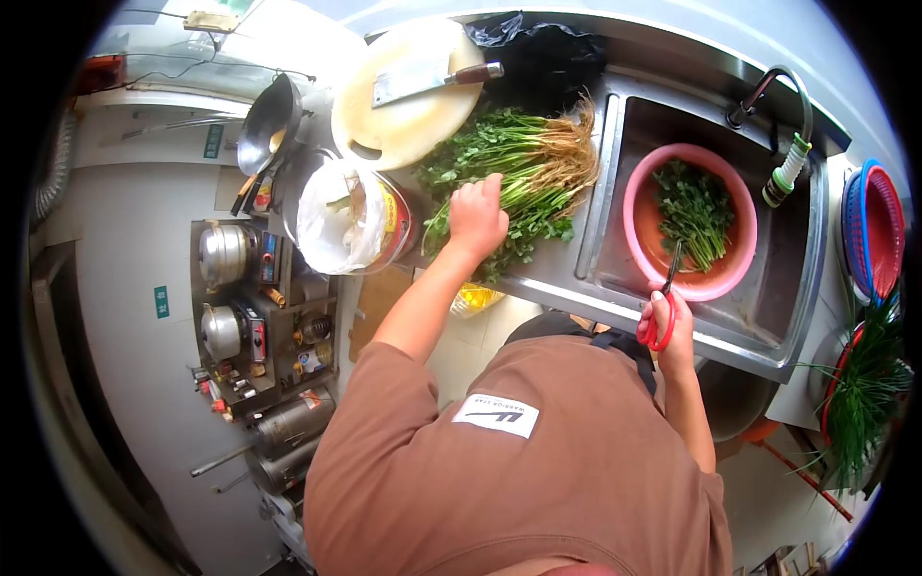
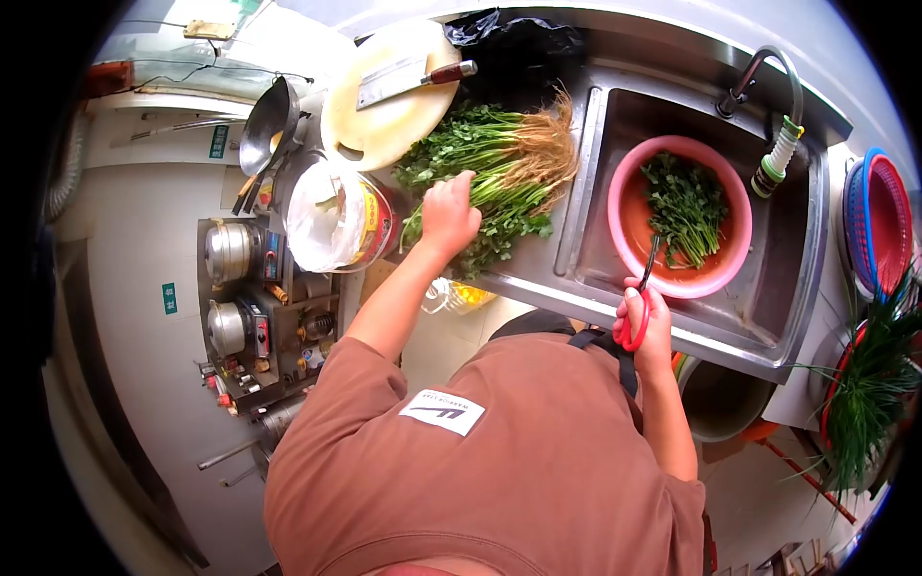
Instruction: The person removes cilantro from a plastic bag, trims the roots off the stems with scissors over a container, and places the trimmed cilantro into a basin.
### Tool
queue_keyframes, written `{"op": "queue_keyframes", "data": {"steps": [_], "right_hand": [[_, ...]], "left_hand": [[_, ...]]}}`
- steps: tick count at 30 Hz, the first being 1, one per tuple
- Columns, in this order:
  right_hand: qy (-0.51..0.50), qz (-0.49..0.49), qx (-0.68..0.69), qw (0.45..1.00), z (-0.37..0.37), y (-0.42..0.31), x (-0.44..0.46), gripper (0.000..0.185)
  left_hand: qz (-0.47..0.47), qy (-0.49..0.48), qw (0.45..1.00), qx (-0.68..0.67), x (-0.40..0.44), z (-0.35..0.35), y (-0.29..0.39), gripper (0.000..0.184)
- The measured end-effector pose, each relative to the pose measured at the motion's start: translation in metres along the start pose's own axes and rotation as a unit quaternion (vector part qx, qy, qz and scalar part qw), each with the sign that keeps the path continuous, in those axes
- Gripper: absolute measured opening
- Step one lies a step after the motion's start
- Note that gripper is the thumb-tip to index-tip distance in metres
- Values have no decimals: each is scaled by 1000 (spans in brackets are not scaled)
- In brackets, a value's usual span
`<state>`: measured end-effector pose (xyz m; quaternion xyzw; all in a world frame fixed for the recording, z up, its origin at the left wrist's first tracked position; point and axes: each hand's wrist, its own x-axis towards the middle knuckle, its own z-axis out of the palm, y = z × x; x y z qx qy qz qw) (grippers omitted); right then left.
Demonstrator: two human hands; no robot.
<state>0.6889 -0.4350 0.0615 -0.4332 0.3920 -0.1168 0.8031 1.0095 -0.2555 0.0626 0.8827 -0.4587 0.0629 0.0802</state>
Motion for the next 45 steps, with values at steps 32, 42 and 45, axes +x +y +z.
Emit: {"op": "queue_keyframes", "data": {"steps": [32, 42, 45], "right_hand": [[-149, 51, -97, 983, 96, -9, 36, 30], [-341, 40, -215, 914, 219, -43, 45, 33], [-445, -65, -349, 822, 277, -68, 45, 39]], "left_hand": [[-239, 229, 562, -758, -65, -158, -59, 31], [-331, 272, 666, -611, -112, -199, -87, 52], [-357, 260, 648, -621, -128, -205, -101, 32]]}}
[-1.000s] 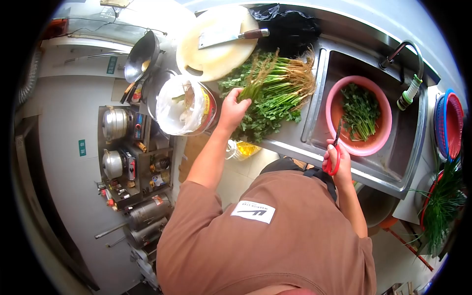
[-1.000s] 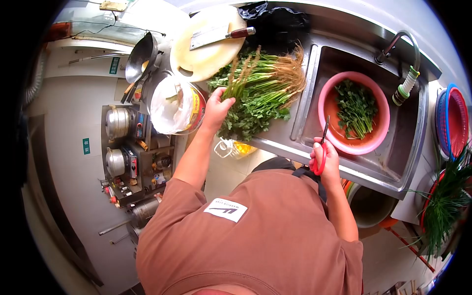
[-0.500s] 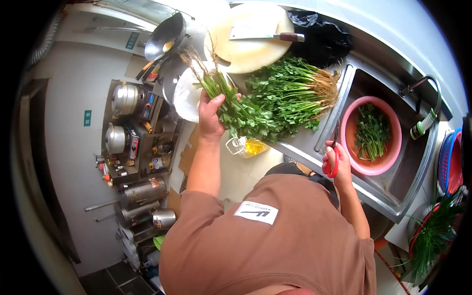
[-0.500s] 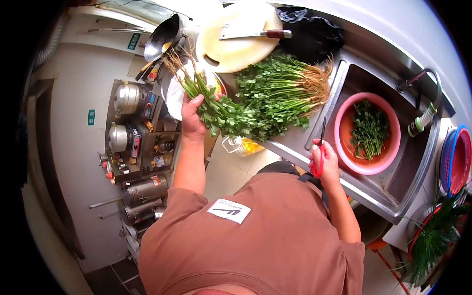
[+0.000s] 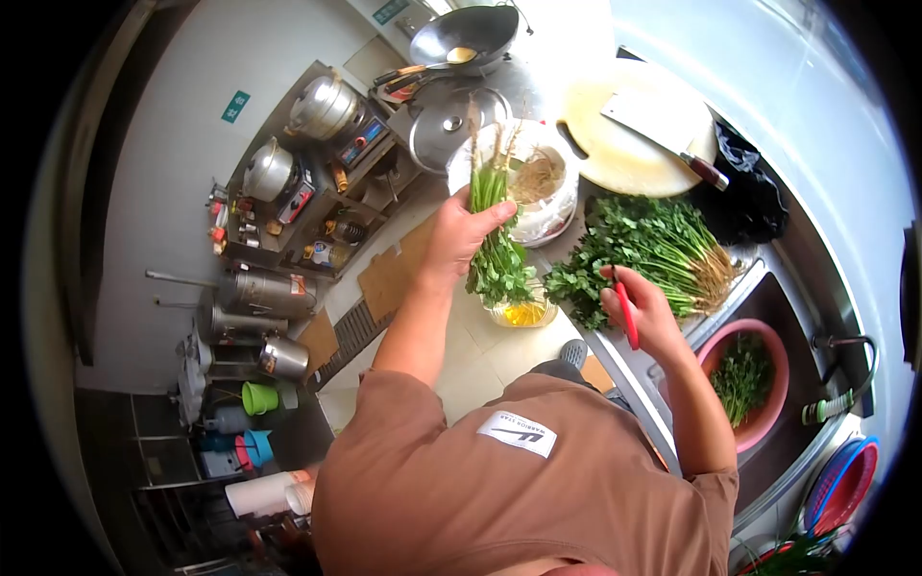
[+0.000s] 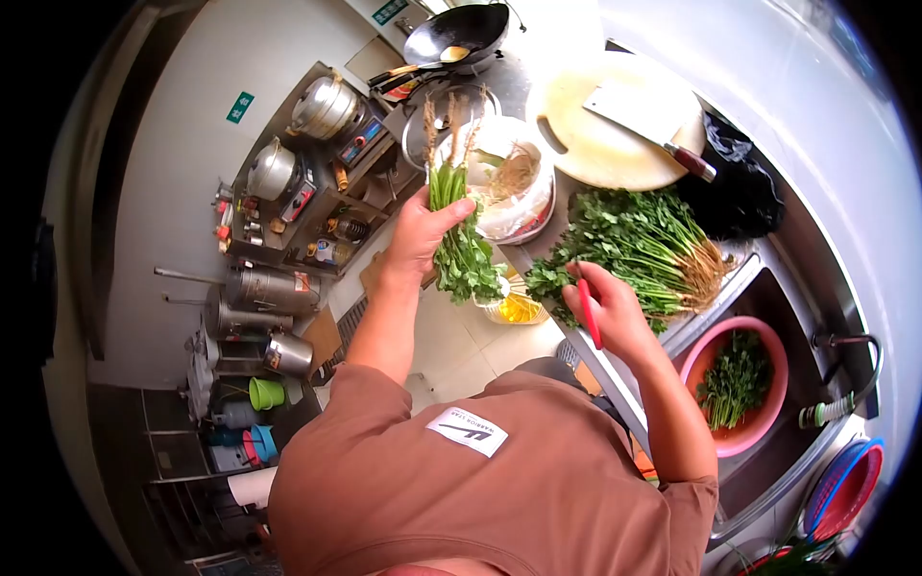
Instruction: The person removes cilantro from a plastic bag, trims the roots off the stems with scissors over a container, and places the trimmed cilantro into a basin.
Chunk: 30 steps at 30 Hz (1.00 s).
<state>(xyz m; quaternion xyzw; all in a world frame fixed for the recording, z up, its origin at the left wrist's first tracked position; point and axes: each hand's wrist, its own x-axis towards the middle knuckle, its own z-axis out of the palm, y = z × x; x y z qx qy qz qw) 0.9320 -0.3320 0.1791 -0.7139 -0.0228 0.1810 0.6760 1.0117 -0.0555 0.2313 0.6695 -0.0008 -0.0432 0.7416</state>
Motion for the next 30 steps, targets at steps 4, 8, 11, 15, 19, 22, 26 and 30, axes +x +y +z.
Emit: {"op": "queue_keyframes", "data": {"steps": [4, 8, 11, 15, 19, 22, 26, 30], "right_hand": [[-93, -66, -181, 977, 15, -48, 59, 43], [-137, -84, -165, 973, 36, -63, 109, 35], [-145, -100, -158, 972, 50, -72, 129, 34], [-166, -55, -185, 967, 59, -88, 142, 34], [-164, -52, -178, 969, 64, -85, 149, 31], [-158, -71, -160, 972, 67, -83, 154, 31], [-158, -11, -157, 975, 70, -82, 165, 29], [-155, 14, -138, 978, 72, -79, 173, 30]], "left_hand": [[-18, -2, 999, 47, 6, -17, 8, 25], [-62, -20, 996, 59, 16, -36, 15, 24], [-84, -56, 993, 59, 25, -47, 19, 24], [-102, -65, 993, 8, 35, -53, 16, 25], [-93, -60, 994, 0, 47, -65, 6, 25], [-78, -68, 995, 19, 53, -67, 0, 26], [-58, -95, 990, 88, 60, -71, 0, 32], [10, -66, 991, 120, 65, -71, -11, 35]]}}
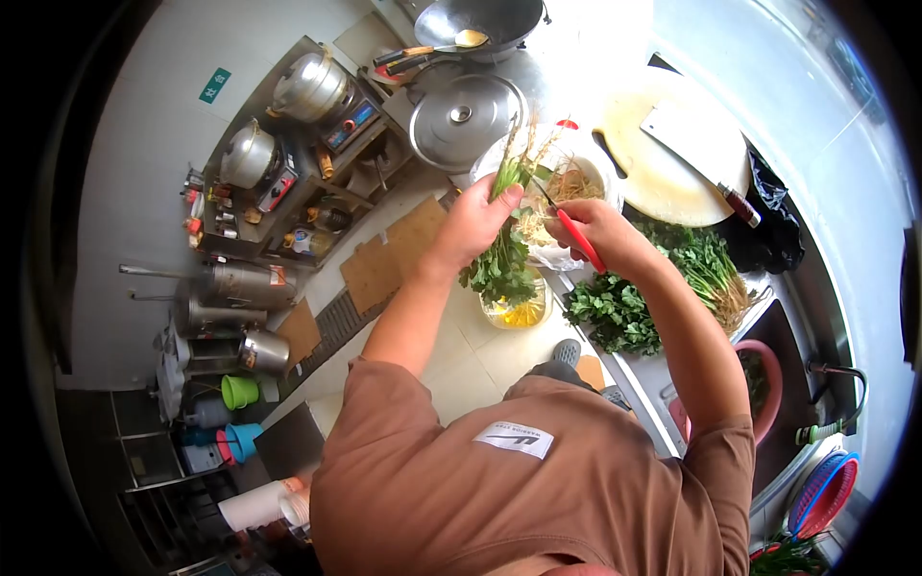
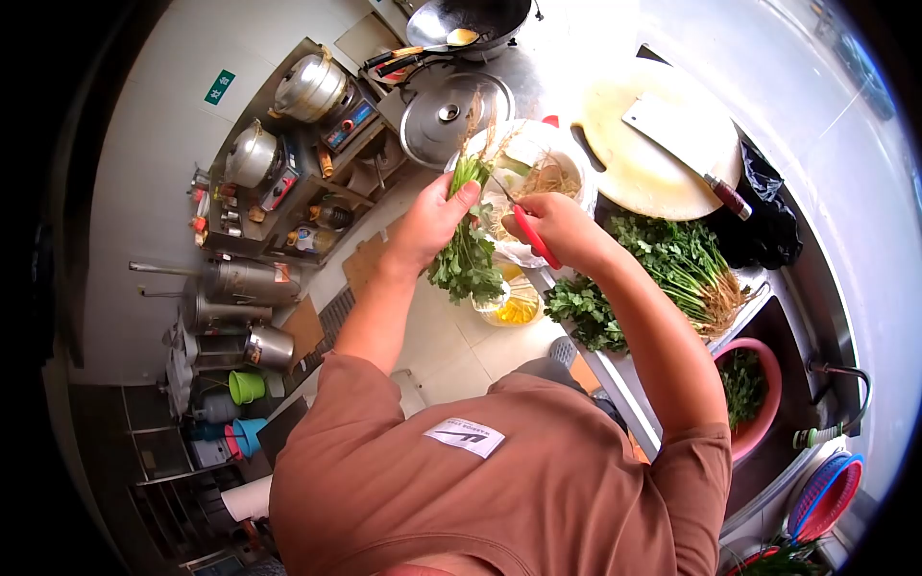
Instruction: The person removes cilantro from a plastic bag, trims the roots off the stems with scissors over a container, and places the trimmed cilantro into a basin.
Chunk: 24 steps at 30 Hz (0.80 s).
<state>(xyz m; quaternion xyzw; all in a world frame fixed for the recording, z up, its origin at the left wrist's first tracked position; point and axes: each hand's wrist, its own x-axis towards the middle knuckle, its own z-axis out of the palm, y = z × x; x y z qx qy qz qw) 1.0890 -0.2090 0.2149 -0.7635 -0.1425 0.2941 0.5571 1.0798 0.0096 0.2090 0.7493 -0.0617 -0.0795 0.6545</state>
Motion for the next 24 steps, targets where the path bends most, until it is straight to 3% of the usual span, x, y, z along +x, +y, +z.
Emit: {"op": "queue_keyframes", "data": {"steps": [9, 14, 22, 24], "right_hand": [[27, -48, 27, 998, 9, 7, 19, 41], [18, 2, 25, 1000, 10, 1, 17, 42], [32, -32, 16, 999, 12, 7, 23, 43], [3, 21, 22, 1000, 11, 3, 22, 41]], "left_hand": [[-86, -25, 993, -73, 6, -10, 0, 30], [-121, 8, 983, -139, 9, -13, -9, 26], [-136, -11, 986, -98, 6, -10, 6, 25], [-136, -19, 987, -88, 7, -10, 5, 25]]}}
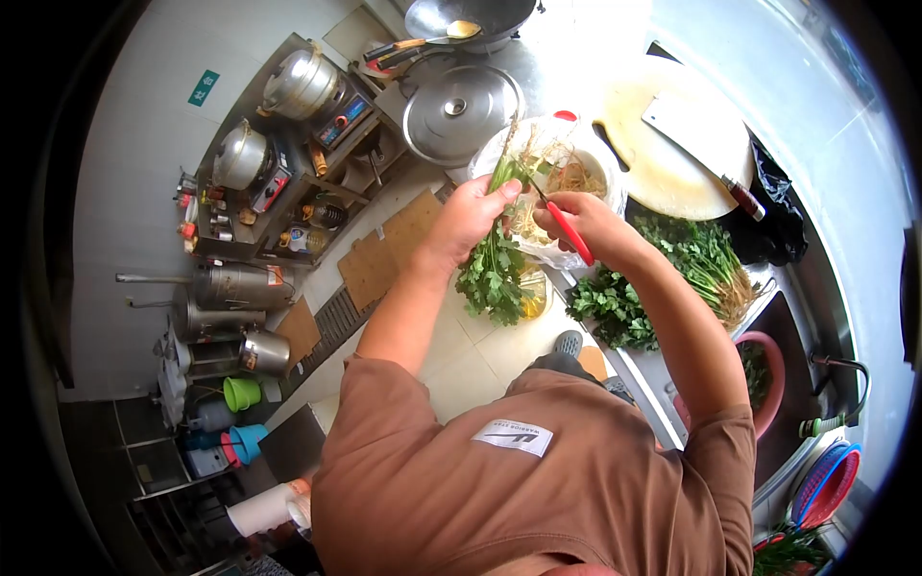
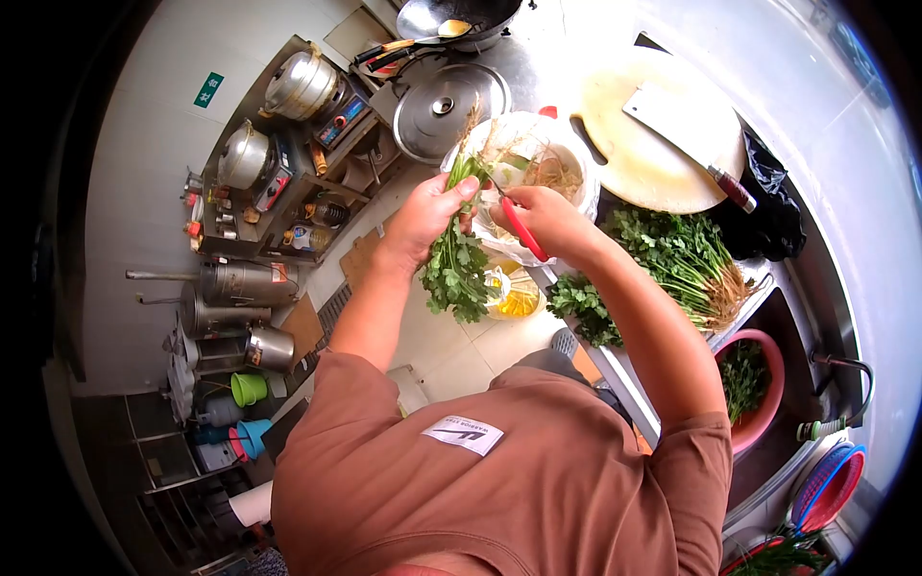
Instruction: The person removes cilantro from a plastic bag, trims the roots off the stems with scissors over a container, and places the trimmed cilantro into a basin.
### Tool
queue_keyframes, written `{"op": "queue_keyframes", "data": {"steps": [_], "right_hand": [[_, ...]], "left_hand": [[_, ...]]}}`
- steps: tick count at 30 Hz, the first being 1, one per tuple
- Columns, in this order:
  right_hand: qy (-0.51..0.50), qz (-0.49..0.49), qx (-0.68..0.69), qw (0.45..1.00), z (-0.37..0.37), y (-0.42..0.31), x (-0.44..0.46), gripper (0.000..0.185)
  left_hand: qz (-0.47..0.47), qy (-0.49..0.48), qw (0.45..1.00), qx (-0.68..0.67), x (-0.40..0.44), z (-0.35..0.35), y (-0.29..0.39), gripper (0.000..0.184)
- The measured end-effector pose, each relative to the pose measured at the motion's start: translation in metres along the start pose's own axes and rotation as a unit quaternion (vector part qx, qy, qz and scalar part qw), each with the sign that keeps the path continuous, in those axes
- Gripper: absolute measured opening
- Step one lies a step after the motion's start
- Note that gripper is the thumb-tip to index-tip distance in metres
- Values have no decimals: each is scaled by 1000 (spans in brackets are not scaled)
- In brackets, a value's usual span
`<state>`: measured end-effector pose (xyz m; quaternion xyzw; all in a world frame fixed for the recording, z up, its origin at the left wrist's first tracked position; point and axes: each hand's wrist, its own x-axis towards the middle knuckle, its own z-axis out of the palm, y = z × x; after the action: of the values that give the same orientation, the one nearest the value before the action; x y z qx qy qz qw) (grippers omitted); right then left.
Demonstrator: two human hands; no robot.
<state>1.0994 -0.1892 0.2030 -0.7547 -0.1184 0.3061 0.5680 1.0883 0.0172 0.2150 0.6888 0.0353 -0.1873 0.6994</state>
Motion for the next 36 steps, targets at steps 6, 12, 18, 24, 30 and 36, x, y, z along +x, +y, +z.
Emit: {"op": "queue_keyframes", "data": {"steps": [6, 12, 18, 24, 30, 36], "right_hand": [[55, -17, -20, 998, 4, -7, -8, 43], [22, 11, 28, 999, -5, -7, 0, 37], [73, -36, -129, 988, -7, 2, -2, 37], [105, -75, -235, 963, 3, -6, -12, 35], [113, -84, -214, 967, 12, -2, -5, 34], [77, -47, 17, 996, 9, 6, 1, 24]], "left_hand": [[18, 8, 1000, 17, 0, 0, -1, 27], [-14, -30, 999, 42, 9, -6, -7, 25], [53, 68, 978, 192, 20, -12, -24, 26], [115, 194, 846, 484, 4, 9, -6, 28], [161, 202, 789, 558, 0, 17, -10, 28], [116, 171, 864, 458, 13, -5, -26, 28]]}}
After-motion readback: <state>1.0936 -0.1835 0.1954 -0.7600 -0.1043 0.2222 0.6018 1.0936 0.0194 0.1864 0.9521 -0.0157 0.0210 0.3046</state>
